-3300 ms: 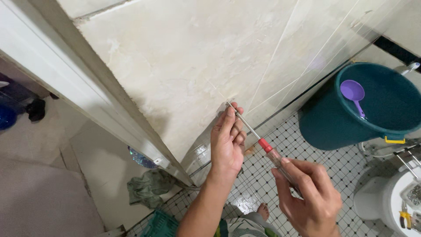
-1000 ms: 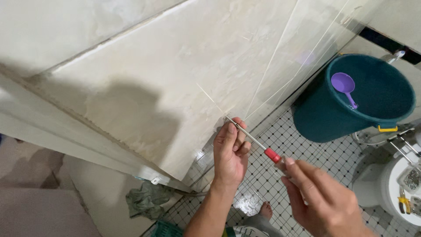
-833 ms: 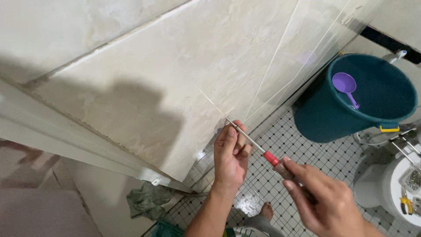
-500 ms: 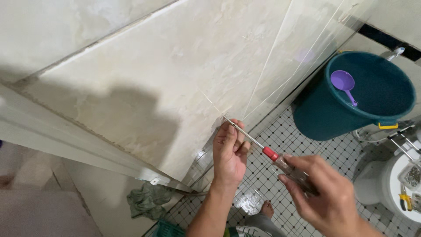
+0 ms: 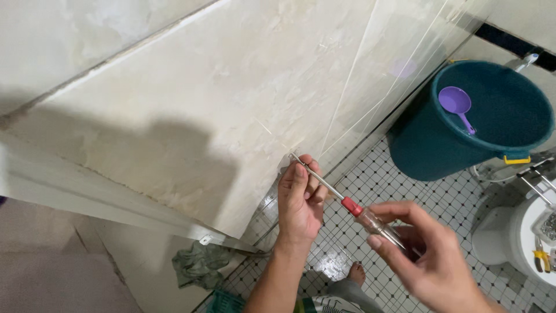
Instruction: The person selects screws and wall anchors from a plastic container, then uses a screwdriver to drive them into pre-drilled holes in a tiled wall. The person repeats this process for multiple holes.
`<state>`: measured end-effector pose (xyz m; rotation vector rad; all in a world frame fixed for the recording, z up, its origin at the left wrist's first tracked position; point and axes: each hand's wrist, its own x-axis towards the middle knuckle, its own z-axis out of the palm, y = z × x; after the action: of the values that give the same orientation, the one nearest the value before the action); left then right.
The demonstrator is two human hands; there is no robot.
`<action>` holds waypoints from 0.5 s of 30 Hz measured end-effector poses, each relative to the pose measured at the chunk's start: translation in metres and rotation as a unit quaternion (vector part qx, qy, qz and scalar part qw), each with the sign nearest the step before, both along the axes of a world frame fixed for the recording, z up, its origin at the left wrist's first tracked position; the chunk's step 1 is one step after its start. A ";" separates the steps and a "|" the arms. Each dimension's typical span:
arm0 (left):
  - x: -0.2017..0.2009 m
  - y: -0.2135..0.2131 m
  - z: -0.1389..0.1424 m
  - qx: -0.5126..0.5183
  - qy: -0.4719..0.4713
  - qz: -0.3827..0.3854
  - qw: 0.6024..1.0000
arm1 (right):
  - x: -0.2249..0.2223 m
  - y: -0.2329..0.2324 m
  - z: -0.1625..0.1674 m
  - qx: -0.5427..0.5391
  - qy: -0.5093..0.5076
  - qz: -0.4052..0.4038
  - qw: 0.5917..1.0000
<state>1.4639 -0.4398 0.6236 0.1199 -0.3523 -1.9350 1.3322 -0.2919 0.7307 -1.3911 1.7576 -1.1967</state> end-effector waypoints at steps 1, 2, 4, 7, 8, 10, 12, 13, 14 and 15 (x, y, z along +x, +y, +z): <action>0.000 0.000 0.000 0.009 -0.009 -0.002 1.000 | 0.005 0.003 0.000 -0.056 0.178 -0.012 0.982; 0.001 0.000 0.000 0.008 -0.003 -0.007 1.000 | 0.009 0.004 -0.002 -0.095 0.271 0.005 0.958; 0.001 -0.001 -0.001 0.003 0.010 -0.016 1.000 | 0.016 0.004 -0.006 -0.170 0.447 0.041 0.877; 0.003 -0.001 -0.003 0.018 0.022 -0.038 0.999 | 0.013 0.003 -0.008 -0.108 0.272 0.017 0.956; 0.003 -0.002 -0.004 0.019 0.022 -0.039 0.999 | 0.008 0.001 -0.006 -0.031 0.115 -0.008 0.993; 0.003 -0.003 -0.005 0.018 0.019 -0.048 0.999 | -0.001 -0.003 0.000 0.121 -0.211 -0.064 0.968; 0.003 -0.005 -0.005 0.020 0.019 -0.045 0.999 | -0.008 -0.010 0.007 0.115 -0.337 -0.016 0.934; 0.002 -0.004 -0.005 0.021 0.018 -0.044 0.999 | -0.009 -0.012 0.011 0.110 -0.400 0.008 0.910; 0.002 -0.004 -0.005 0.025 0.008 -0.043 0.999 | -0.004 -0.009 0.013 0.057 -0.253 0.008 0.966; 0.003 -0.004 -0.005 0.027 -0.002 -0.040 0.999 | 0.001 -0.006 0.014 0.002 -0.100 0.010 0.995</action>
<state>1.4664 -0.4439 0.6188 0.1472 -0.3107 -2.0246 1.3335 -0.2977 0.7445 -1.2373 1.6023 -1.2742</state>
